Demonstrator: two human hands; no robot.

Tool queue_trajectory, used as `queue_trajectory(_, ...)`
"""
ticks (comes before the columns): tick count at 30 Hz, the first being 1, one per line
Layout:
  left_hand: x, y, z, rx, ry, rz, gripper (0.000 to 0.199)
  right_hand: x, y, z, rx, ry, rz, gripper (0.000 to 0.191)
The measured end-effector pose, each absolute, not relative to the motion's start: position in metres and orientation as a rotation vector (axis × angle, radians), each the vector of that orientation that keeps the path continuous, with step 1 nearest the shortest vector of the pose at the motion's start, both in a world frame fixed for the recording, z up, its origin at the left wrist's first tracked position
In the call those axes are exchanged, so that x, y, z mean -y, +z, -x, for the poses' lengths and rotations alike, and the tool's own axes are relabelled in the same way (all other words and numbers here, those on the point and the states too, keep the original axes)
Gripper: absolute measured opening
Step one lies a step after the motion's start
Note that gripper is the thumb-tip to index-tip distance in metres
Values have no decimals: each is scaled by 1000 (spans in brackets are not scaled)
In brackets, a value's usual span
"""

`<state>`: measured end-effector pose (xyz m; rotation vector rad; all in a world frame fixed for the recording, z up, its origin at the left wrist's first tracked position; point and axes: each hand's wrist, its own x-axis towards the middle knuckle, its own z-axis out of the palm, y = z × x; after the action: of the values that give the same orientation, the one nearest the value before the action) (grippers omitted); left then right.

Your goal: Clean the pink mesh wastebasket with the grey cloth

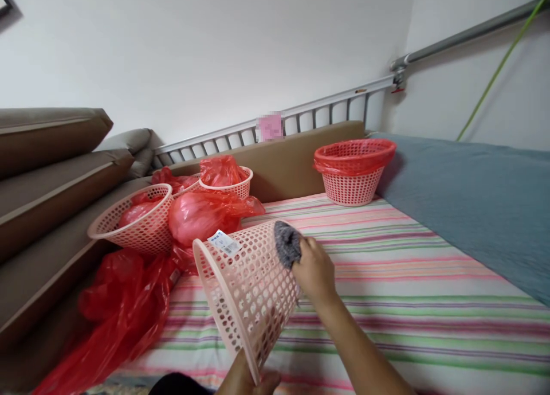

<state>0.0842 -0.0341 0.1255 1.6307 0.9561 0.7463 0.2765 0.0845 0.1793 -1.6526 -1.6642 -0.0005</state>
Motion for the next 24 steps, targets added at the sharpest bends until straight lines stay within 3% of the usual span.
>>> queue_trajectory(8, 36, 114, -75, -1040, 592, -1640, 68, -116, 155, -318, 1489, 191, 1881, 31)
queue_trajectory(13, 35, 143, -86, -1033, 632, -1451, 83, -122, 151, -326, 1434, 445, 1861, 31)
queue_trajectory(18, 21, 178, -100, -888, 933, -1264, 90, -110, 162, -304, 1554, 351, 1760, 36)
queue_trajectory(24, 16, 176, -103, -898, 996, -1295, 86, -59, 192, -254, 1741, 154, 1445, 51)
